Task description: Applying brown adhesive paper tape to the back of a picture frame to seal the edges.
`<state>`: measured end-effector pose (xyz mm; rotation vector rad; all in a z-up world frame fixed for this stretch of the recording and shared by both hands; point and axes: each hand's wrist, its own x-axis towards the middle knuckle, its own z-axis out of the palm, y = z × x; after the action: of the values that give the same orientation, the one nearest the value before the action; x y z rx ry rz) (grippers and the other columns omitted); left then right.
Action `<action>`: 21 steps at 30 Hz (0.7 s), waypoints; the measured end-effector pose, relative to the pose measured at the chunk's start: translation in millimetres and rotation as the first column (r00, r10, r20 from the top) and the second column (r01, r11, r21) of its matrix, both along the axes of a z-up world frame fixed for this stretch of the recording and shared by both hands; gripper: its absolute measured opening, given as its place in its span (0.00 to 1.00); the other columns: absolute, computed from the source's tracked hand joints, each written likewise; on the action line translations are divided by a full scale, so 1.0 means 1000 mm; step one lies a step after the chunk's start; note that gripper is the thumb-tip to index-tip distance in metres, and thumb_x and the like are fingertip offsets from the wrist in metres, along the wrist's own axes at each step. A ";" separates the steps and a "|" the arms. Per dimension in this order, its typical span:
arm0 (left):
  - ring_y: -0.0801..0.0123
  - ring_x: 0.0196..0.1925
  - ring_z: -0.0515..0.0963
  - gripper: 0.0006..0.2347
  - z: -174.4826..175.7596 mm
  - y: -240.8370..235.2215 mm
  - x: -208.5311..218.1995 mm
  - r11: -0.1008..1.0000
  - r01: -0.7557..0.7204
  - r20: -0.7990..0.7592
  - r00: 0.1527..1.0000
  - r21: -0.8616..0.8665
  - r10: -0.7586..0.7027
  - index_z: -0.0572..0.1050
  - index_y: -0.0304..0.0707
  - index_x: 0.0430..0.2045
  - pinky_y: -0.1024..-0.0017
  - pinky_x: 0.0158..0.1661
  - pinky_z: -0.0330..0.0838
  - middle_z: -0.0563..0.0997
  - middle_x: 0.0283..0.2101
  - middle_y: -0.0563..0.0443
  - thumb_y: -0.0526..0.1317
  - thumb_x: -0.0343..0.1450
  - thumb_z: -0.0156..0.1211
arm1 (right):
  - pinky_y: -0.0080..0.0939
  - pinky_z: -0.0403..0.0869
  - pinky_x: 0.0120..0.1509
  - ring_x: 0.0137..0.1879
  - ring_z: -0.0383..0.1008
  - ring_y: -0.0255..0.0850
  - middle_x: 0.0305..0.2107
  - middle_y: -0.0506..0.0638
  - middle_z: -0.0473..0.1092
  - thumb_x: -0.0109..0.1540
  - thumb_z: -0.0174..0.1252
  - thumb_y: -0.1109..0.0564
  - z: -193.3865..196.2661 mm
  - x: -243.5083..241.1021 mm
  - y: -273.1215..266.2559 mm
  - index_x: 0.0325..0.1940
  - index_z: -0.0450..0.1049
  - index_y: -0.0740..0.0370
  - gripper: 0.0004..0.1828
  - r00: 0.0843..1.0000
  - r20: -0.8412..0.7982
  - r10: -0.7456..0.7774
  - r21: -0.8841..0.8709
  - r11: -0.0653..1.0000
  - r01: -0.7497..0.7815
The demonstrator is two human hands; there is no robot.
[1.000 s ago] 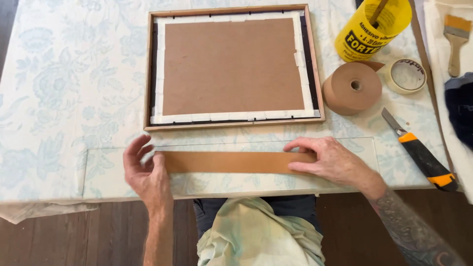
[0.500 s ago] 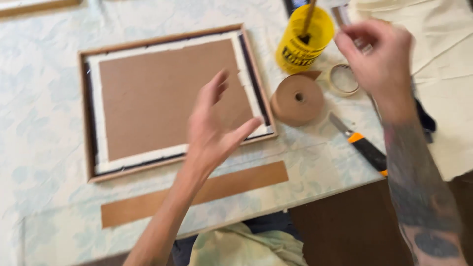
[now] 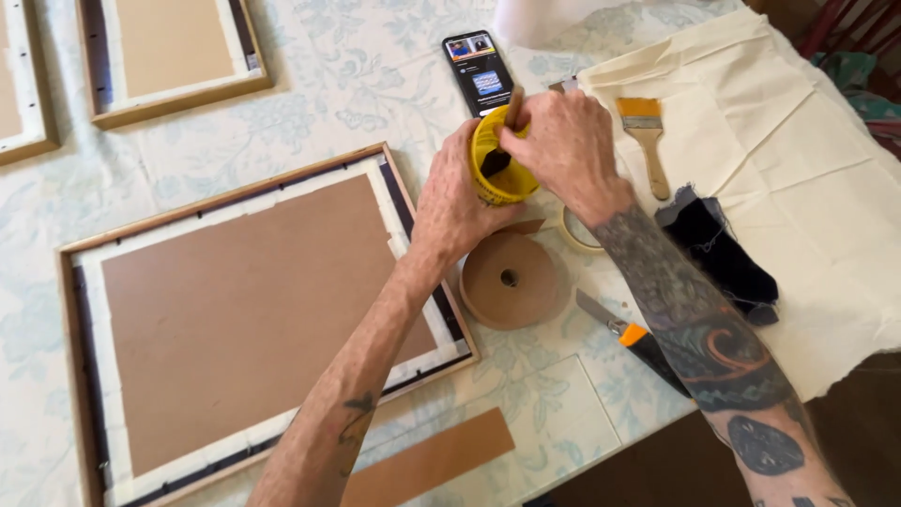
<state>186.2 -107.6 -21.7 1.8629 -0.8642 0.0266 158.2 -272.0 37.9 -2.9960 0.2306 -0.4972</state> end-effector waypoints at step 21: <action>0.47 0.69 0.68 0.46 -0.010 -0.009 -0.001 0.996 -0.050 0.367 0.930 0.069 0.021 0.55 0.32 0.66 0.57 0.69 0.63 0.67 0.66 0.38 0.42 0.58 0.85 | 0.50 0.77 0.33 0.26 0.75 0.46 0.22 0.51 0.73 0.74 0.57 0.45 0.038 -0.025 -0.008 0.41 0.74 0.59 0.16 0.976 -0.083 0.199 -0.355 0.909 -0.216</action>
<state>185.3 -116.7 -31.6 1.9793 -1.0975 0.3797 133.5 -279.7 76.4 -3.3365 -0.2029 -0.4965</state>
